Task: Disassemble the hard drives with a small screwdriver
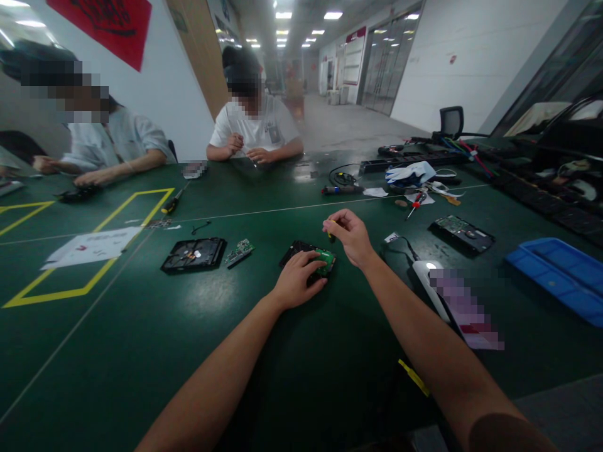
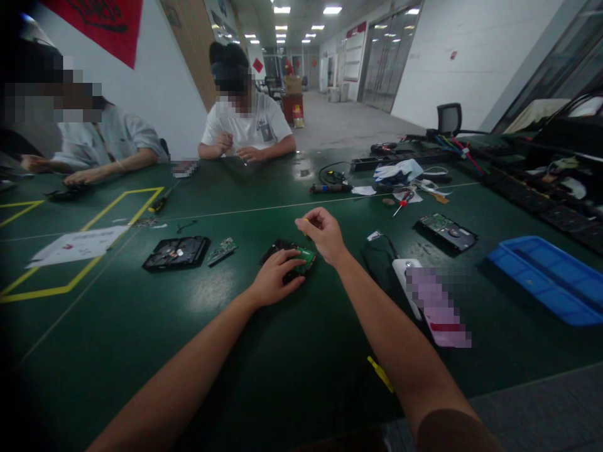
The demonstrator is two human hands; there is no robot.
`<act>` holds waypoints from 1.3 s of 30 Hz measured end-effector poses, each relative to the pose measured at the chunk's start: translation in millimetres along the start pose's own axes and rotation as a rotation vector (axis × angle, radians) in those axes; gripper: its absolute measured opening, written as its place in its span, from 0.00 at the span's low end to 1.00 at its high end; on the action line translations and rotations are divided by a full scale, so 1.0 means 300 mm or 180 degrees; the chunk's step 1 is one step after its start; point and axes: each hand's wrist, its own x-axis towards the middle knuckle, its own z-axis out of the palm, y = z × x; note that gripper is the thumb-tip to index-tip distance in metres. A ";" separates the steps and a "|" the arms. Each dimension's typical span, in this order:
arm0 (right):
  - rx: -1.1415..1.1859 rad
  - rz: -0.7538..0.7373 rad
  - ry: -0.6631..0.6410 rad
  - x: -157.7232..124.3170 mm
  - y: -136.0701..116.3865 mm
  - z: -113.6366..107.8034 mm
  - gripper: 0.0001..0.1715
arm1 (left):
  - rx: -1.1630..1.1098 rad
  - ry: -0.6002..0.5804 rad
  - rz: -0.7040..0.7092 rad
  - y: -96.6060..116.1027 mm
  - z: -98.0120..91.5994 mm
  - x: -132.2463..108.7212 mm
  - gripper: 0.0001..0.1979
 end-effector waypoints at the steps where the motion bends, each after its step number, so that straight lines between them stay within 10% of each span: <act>1: -0.0032 0.0004 -0.0075 -0.001 -0.004 -0.002 0.15 | 0.0002 0.0003 -0.0001 0.000 0.000 0.000 0.23; 39: 0.0677 0.0065 -0.0083 0.007 0.002 -0.007 0.14 | -0.0007 -0.0002 0.0036 0.002 -0.005 0.000 0.22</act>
